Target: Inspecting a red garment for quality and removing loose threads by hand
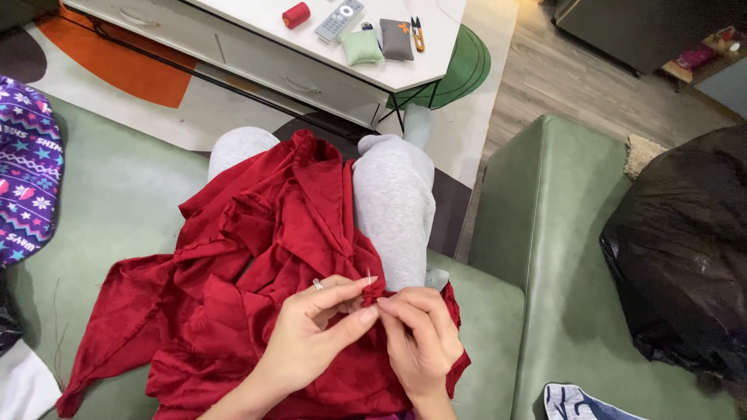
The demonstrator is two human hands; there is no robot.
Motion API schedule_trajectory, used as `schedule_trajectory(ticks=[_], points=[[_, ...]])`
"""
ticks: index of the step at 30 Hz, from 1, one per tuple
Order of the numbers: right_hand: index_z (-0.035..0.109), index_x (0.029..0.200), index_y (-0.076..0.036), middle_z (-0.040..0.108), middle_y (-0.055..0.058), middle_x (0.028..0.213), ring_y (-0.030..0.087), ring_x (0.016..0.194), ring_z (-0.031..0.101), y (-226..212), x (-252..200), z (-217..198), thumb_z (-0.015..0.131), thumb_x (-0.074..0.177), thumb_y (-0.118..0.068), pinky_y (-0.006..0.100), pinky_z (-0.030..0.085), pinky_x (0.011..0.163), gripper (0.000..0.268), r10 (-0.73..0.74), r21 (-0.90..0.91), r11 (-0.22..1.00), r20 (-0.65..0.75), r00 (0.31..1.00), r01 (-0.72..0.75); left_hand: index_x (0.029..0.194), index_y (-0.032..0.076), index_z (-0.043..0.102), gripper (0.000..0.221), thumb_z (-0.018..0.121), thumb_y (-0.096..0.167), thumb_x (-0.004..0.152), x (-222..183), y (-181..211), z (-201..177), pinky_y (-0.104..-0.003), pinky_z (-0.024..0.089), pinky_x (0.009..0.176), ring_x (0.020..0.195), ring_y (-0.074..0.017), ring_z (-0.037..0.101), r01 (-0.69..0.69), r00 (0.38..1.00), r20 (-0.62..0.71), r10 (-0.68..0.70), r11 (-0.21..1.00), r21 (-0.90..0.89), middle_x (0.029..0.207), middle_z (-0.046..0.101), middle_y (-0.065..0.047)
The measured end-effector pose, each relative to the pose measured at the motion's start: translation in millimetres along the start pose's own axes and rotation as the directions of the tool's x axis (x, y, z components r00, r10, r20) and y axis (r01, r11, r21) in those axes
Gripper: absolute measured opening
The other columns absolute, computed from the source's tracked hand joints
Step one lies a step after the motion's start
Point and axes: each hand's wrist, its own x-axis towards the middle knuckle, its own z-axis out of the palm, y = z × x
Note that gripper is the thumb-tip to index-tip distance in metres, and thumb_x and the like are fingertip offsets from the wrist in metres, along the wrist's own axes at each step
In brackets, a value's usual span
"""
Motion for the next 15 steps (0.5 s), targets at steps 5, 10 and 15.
schedule_trajectory(ticks=[5, 10, 15], points=[[0.074, 0.088, -0.008, 0.061, 0.005, 0.090, 0.014, 0.079, 0.062, 12.0, 2.4, -14.5, 0.086, 0.078, -0.004, 0.023, 0.052, 0.071, 0.016, 0.305, 0.132, 0.939, 0.108, 0.946, -0.317, 0.129, 0.002, 0.075, 0.038, 0.074, 0.005, 0.091, 4.6, 1.3, -9.3, -0.024, 0.050, 0.093, 0.098, -0.0135, 0.063, 0.032, 0.999, 0.003, -0.032, 0.999, 0.038, 0.100, 0.065, -0.005], [0.080, 0.095, -0.001, 0.063, 0.009, 0.099, 0.015, 0.087, 0.063, 21.3, 20.4, -12.1, 0.077, 0.084, 0.005, 0.023, 0.051, 0.068, 0.013, 0.538, 0.379, 0.657, 0.371, 0.757, -0.652, 0.131, 0.006, 0.072, 0.036, 0.066, 0.012, 0.096, 4.9, 8.1, -8.8, -0.028, 0.051, 0.098, 0.107, -0.0175, 0.067, -0.056, 0.996, 0.072, 0.046, 0.989, 0.136, 0.111, 0.071, -0.008], [0.068, 0.081, -0.006, 0.065, 0.008, 0.094, 0.015, 0.086, 0.061, 31.5, 30.8, -8.6, 0.074, 0.088, -0.002, 0.027, 0.049, 0.081, 0.010, 0.481, 0.448, 0.504, 0.564, 0.671, -0.738, 0.140, 0.013, 0.068, 0.050, 0.076, 0.014, 0.091, 2.6, 9.2, -10.6, -0.022, 0.049, 0.070, 0.074, -0.0081, 0.058, -0.101, 0.995, 0.052, 0.088, 0.913, 0.394, 0.086, 0.067, 0.001]])
